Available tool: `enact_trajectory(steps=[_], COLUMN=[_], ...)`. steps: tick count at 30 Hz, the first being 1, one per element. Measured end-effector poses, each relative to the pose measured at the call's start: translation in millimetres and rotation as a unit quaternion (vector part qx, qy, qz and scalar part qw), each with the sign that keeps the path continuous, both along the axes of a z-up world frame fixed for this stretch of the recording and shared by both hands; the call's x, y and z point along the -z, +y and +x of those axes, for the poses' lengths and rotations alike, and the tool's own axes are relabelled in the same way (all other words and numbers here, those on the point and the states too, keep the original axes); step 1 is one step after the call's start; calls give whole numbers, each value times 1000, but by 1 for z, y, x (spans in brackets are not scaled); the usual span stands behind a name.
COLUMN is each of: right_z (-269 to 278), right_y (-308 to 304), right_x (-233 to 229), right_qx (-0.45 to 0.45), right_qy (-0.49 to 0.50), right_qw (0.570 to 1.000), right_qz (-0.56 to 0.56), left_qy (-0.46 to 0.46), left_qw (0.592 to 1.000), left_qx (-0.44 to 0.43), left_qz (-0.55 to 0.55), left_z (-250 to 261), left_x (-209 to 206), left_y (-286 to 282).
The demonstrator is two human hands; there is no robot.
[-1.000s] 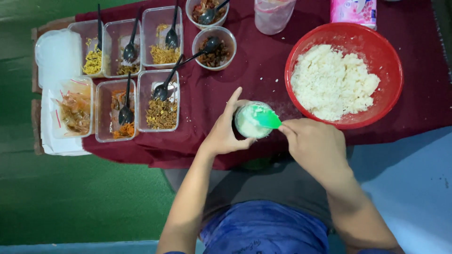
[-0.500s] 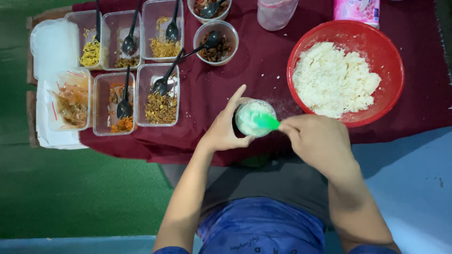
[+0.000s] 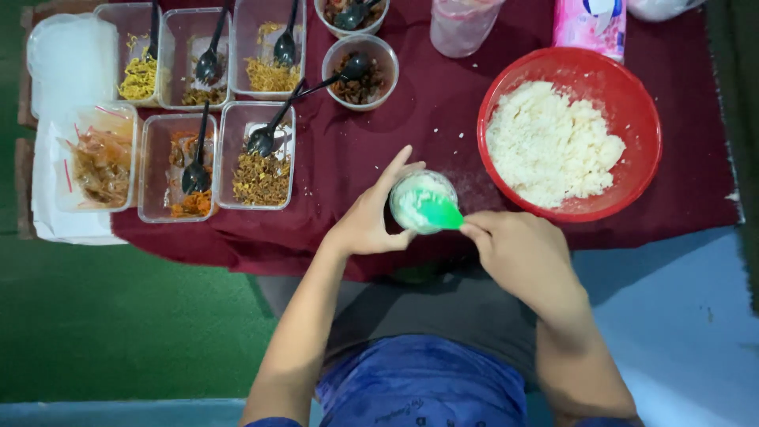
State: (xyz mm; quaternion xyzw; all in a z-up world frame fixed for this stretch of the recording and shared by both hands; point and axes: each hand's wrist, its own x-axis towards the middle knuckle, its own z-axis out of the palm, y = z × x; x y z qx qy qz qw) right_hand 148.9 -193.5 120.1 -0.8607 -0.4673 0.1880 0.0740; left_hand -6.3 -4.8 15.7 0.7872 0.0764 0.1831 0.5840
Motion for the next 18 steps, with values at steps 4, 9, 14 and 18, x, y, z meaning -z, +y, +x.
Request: enact_trajectory(steps=[4, 9, 14, 18], right_z=[7, 4, 7, 5], right_y=[-1, -2, 0, -2], right_x=[11, 15, 22, 9], right_qx=[11, 19, 22, 16], right_qy=[-8, 18, 18, 28], right_qw=[996, 999, 996, 997], right_qz=[86, 47, 82, 69], left_qy=[-8, 15, -6, 6], left_qw=[1000, 997, 998, 995], left_qx=[2, -60, -42, -69], left_qz=[11, 56, 40, 67], left_z=[0, 1, 1, 2], left_x=[-3, 8, 3, 7], left_y=[0, -6, -1, -5])
